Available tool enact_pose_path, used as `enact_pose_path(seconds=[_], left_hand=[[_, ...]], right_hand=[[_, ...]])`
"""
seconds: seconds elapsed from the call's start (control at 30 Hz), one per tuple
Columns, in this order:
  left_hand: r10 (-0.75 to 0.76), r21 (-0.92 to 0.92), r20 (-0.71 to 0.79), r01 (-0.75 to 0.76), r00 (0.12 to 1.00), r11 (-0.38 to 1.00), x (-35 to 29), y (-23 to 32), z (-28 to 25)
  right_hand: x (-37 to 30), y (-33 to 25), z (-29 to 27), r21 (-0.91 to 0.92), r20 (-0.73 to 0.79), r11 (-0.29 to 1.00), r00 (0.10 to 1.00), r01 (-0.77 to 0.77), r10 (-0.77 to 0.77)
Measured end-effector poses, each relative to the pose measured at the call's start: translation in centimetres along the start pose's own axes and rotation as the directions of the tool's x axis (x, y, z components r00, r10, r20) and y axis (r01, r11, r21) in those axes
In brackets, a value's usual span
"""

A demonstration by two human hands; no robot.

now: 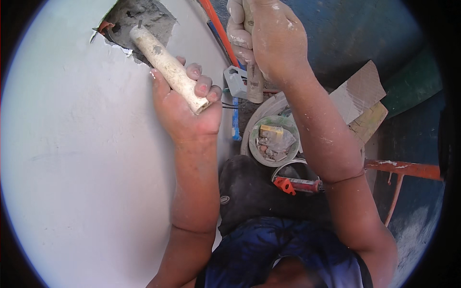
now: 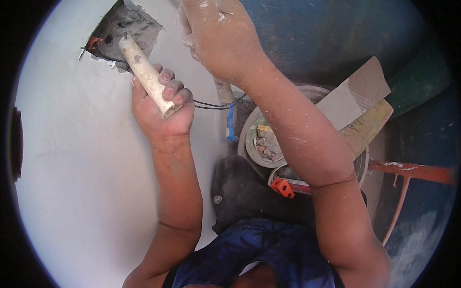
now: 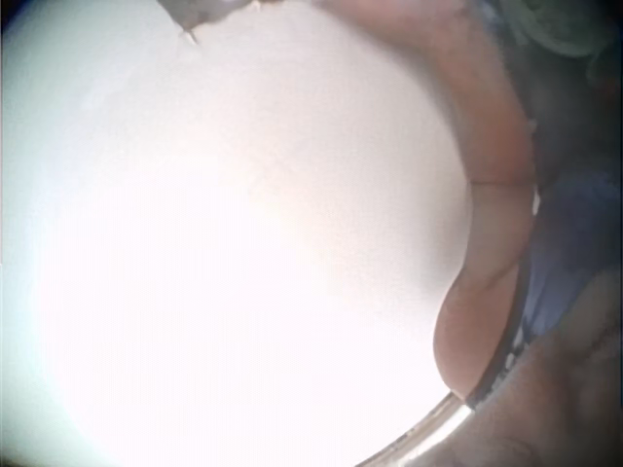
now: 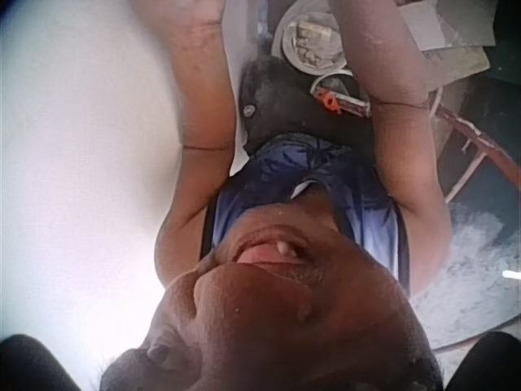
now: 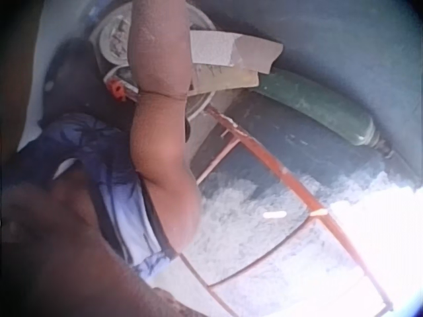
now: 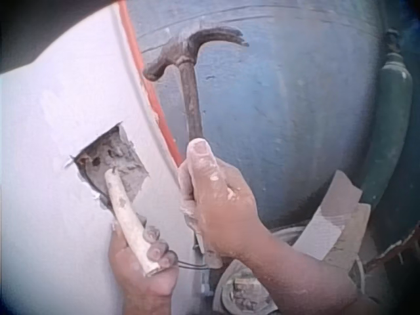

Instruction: Install an electrical junction box into a masonry wall hole using a hammer and a PVC pipe segment for positioning and securing.

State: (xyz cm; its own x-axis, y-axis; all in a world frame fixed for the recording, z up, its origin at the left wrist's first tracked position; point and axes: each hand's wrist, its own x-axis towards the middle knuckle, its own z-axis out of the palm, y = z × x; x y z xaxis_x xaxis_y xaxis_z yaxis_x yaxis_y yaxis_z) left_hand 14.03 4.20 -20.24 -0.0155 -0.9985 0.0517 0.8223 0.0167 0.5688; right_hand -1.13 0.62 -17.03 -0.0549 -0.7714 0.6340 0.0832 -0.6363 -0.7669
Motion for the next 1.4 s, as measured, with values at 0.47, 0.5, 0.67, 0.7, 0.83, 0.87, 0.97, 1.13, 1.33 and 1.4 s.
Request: enact_pose_path(seconds=[0.47, 0.5, 0.67, 0.7, 0.83, 0.87, 0.97, 1.13, 1.33, 1.4], left_hand=[[-0.021, 0.046, -0.107, 0.026, 0.994, 0.999, 0.4, -0.4, -0.2], [-0.019, 0.079, -0.115, 0.028, 0.993, 0.997, 0.4, -0.2, -0.8], [-0.107, -0.015, 0.017, 0.107, 0.994, 0.994, 0.0, 0.3, -0.5], [-0.116, 0.098, -0.020, 0.118, 0.993, 0.988, -0.5, -0.5, -0.3], [-0.192, 0.185, -0.032, 0.195, 0.981, 0.963, -1.4, -2.9, -0.4], [-0.162, 0.211, -0.041, 0.167, 0.986, 0.963, -1.5, -3.1, -0.7], [-0.082, 0.331, -0.050, 0.094, 0.995, 0.939, -1.8, -3.7, -1.4], [-0.030, 0.276, -0.037, 0.039, 0.999, 0.960, -1.2, -2.9, -1.8], [0.008, 0.200, -0.046, 0.001, 0.999, 0.980, -0.4, -2.8, -2.1], [0.014, 0.202, -0.046, -0.005, 0.999, 0.979, -0.4, -2.7, -2.3]], right_hand=[[-0.3, 1.5, 1.8, -0.388, 0.246, 0.870, 0.876, -0.303, 0.415], [-0.2, 0.3, 1.5, -0.302, 0.207, 0.902, 0.903, -0.308, 0.377], [-2.0, -3.0, -2.3, -0.028, -0.061, 0.993, 0.992, 0.112, -0.114], [-3.3, -4.5, -2.6, 0.548, 0.010, 0.795, 0.953, -0.259, 0.304], [-7.1, -3.9, -5.9, 0.564, 0.049, 0.733, 0.902, -0.380, 0.430], [-7.7, -3.8, -5.8, 0.483, 0.024, 0.761, 0.875, -0.433, 0.483], [-8.6, -2.9, -6.0, 0.368, 0.036, 0.758, 0.822, -0.539, 0.568], [-9.2, -1.8, -5.7, 0.112, 0.050, 0.830, 0.838, -0.546, 0.544], [-9.9, -0.7, -5.7, 0.117, 0.055, 0.819, 0.827, -0.562, 0.560], [-9.7, -0.8, -5.9, 0.096, 0.043, 0.819, 0.824, -0.566, 0.565]])
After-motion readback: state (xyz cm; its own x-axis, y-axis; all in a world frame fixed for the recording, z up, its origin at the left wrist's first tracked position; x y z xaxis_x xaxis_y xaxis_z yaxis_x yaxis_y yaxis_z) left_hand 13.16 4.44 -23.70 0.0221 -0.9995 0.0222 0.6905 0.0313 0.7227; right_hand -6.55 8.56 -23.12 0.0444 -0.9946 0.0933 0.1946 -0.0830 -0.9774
